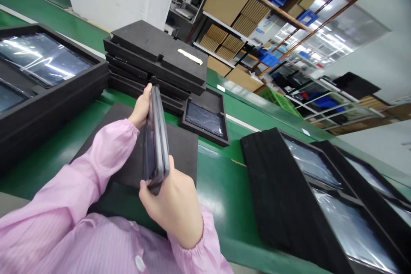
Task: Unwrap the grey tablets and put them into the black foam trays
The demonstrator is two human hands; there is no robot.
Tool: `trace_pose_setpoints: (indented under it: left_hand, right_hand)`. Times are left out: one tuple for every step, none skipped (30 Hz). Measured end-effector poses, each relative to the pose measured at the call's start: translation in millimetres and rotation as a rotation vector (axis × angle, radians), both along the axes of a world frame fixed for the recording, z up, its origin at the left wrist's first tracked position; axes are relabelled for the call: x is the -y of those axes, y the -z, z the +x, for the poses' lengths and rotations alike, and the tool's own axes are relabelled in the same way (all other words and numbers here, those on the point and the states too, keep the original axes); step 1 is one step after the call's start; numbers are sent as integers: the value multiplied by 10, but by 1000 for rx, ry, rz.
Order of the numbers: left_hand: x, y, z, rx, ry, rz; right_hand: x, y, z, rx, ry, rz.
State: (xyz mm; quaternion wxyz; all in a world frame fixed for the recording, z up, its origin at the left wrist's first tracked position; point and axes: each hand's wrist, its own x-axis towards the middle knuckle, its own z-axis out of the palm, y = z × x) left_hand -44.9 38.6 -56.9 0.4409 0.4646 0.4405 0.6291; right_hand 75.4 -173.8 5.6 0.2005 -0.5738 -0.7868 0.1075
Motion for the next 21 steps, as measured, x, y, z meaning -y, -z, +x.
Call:
trace_pose_setpoints:
  left_hand:
    - [-56, -94, -4, 57, -28, -5]
    - [-106, -174, -4, 89, -43, 13]
    - [-148, -233, 0, 104, -54, 45]
    - [-181, -268, 8, 96, -46, 94]
    - [-205, -281, 19, 76, -26, 144]
    - [-220, -275, 31, 51, 0, 187]
    - [-227, -256, 43, 24, 29, 220]
    - [-229, -230, 51, -2, 51, 241]
    - [-226, -203, 55, -24, 63, 248]
    - [-220, -181, 52, -44, 66, 248]
    - [-212, -167, 44, -59, 57, 244]
    - [-201, -162, 31, -77, 42, 238]
    - [-188, -164, 15, -99, 27, 230]
    - [-173, -173, -2, -126, 12, 219]
    - [-156, -186, -18, -154, -2, 206]
    - [-138, -200, -31, -180, -13, 196]
    - [-119, -213, -39, -199, -17, 195]
    - [-100, -223, -42, -210, -15, 205]
    - [-82, -231, -41, -215, -7, 223]
    - [-64, -236, -36, -214, 5, 249]
    - [-47, -240, -30, -206, 23, 282]
  right_hand:
    - [-33, 25, 2, 73, -10, -15]
    - [-77, 45, 9, 129, -22, -50]
    - [-129, 58, 19, 165, -40, -101]
    - [-184, 64, 32, 186, -61, -162]
    - [-239, 64, 48, 201, -80, -224]
    - [-291, 60, 68, 210, -99, -286]
    - [-337, 54, 89, 214, -116, -341]
    - [-375, 47, 114, 211, -130, -387]
    - [-407, 42, 140, 200, -142, -422]
    - [-432, 38, 166, 181, -153, -446]
    - [-452, 37, 193, 158, -164, -464]
    - [-467, 38, 217, 136, -178, -478]
    - [-480, 40, 239, 120, -190, -490]
    - [-491, 43, 258, 107, -201, -499]
    - [-499, 44, 274, 97, -210, -507]
    - [-506, 43, 288, 88, -219, -510]
    - [-511, 38, 301, 79, -229, -509]
    - [-514, 30, 314, 71, -239, -502]
    - [-515, 18, 328, 64, -250, -490]
    - [-515, 3, 342, 59, -262, -475]
    - [-514, -13, 358, 53, -276, -457]
